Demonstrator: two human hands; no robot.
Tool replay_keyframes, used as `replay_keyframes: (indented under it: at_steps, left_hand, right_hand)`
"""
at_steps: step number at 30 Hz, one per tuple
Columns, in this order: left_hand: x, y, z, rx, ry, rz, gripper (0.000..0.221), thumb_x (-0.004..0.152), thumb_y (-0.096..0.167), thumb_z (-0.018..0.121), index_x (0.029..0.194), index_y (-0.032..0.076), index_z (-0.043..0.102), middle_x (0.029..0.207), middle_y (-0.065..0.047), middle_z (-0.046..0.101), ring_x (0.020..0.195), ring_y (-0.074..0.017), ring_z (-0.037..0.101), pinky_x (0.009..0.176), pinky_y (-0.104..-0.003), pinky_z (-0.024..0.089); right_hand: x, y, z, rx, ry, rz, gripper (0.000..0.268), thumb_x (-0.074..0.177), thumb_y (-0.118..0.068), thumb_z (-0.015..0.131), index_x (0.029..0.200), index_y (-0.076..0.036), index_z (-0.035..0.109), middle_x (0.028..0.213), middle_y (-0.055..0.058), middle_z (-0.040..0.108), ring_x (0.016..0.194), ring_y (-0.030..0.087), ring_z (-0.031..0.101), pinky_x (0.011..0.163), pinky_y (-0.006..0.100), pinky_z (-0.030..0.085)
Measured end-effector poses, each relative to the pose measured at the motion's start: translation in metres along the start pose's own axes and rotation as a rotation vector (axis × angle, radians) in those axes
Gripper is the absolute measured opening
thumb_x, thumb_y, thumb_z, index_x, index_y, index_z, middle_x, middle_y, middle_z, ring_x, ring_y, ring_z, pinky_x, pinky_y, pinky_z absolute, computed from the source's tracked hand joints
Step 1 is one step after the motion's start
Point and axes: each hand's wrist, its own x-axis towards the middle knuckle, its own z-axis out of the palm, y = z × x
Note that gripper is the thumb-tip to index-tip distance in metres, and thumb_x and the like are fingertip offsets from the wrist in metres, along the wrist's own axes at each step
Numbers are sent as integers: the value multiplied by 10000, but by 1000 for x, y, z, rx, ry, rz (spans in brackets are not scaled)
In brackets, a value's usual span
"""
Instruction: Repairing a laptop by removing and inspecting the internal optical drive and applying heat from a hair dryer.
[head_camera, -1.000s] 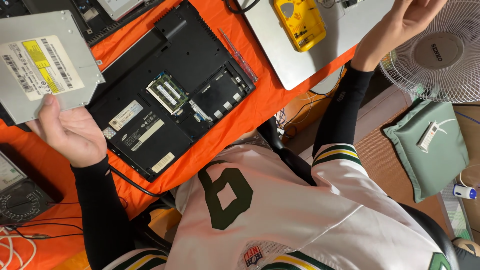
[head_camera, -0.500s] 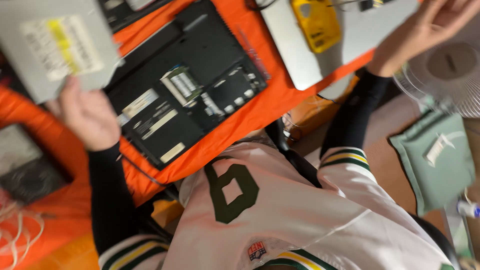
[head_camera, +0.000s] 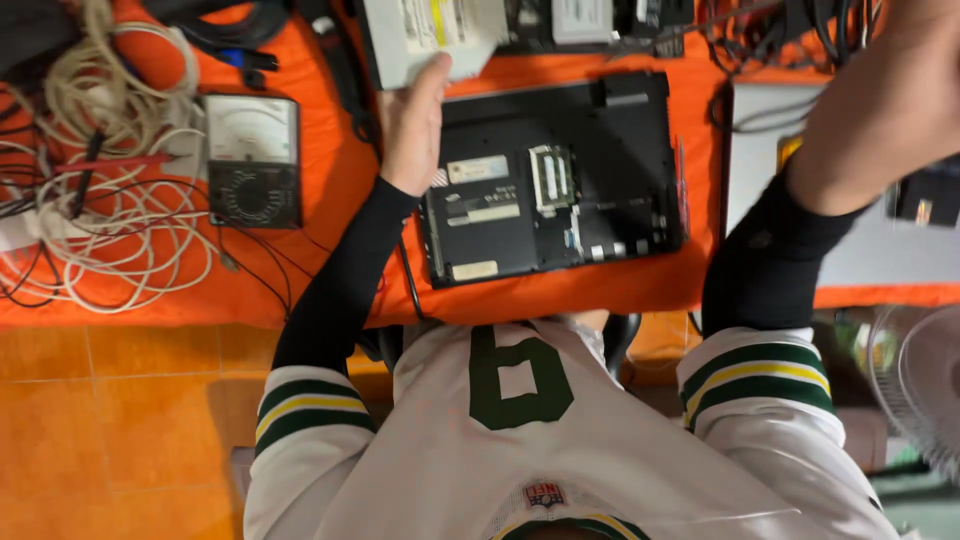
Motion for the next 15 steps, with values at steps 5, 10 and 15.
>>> replay_keyframes:
  at_steps: [5,10,15]
  left_hand:
    - [-2,16,10,-8,124,-60,384,1050,139,711,1290,-111,545,1197,-132,527,1085,-197,464,932,-352,404]
    - [-8,25,24,-49,72,-21,463,975,170,691,1372,10,516,1327,-82,596,1265,-140,573,1108,-281,466]
    - [-10,24,27,-49,55,-91,438,1045,146,695,1409,-36,532,1369,-127,585,1272,-155,553,1110,-299,449]
  right_hand:
    - [71,-97,22,743,9,160,361,1140,12,721,1426,-52,510,1133,180,663,837,258,698,741,314,580]
    - [66,-111,33,1080,-57,316,440,1124,-39,769,1456,-93,486,1071,164,625,825,248,650,723,300,538]
    - [72,-106,33,1008,-85,303,411,1181,-62,751,1463,-121,459,1092,163,625,846,240,644,745,310,522]
